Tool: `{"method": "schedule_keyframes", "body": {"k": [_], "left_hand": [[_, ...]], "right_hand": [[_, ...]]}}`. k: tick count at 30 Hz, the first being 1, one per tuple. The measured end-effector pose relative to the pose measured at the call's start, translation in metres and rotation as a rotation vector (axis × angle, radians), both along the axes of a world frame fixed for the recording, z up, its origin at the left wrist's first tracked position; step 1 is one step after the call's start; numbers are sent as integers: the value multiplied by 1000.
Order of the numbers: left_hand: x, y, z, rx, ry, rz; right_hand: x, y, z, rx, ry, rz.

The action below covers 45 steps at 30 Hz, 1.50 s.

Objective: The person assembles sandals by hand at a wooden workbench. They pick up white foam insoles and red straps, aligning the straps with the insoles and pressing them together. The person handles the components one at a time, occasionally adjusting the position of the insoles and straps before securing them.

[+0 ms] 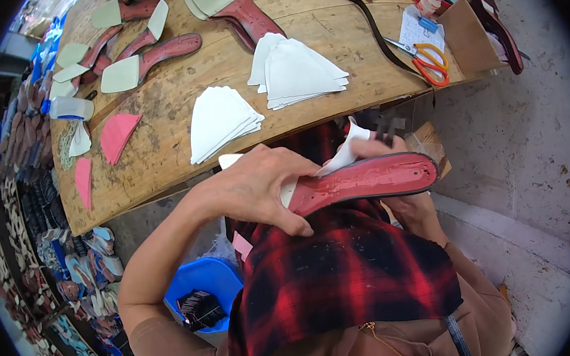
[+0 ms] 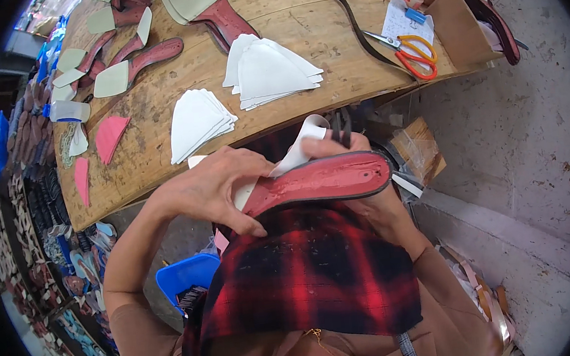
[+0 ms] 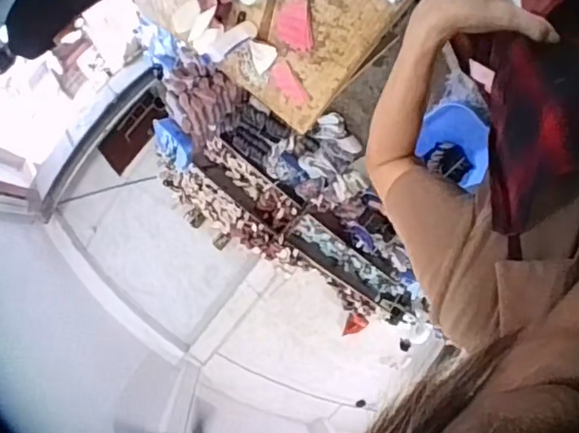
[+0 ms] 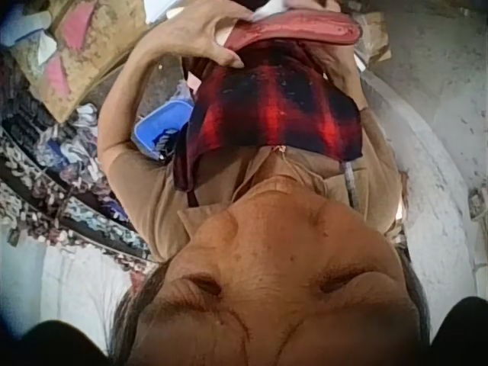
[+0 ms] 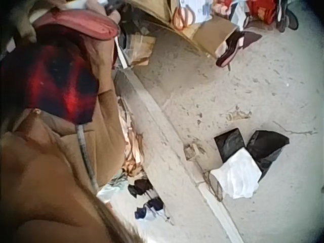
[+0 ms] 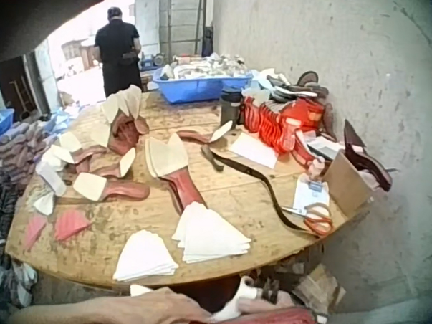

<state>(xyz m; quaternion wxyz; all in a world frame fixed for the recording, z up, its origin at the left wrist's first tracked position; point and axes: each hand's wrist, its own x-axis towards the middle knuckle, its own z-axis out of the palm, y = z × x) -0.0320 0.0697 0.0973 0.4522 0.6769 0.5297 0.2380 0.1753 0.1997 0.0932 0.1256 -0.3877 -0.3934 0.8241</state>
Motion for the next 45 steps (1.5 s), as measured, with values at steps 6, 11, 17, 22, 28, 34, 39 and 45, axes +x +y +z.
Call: {"method": "schedule_keyframes", "body": {"k": [6,11,17,22,28,34,39,45], "left_hand": [[3,-12,-40,-88,-303,250],[15,-26,-39,-103,-147,472],[25,-16,-15,-218,-616,741],[29,-18,-39,25,-562,693],[32,-21,-16,-244,-756,660],[48,-24,-15,-187,-838,680],[39,-26,-6,-314,-872,642],[42,-29,-10,-210,-615,639]], "right_hand": [[10,-2,-40,-74,559,-38],[-43,-13,-24,192,218,-82],[-70,-29,-30,334,221,-152],[-69,0,-25,-270,251,60],[-74,27,-12,-11,261,349],[-76,10,-33,142,200,220],[-69,17,-49,271,182,123],[-34,31,-27,63,231,72]]}}
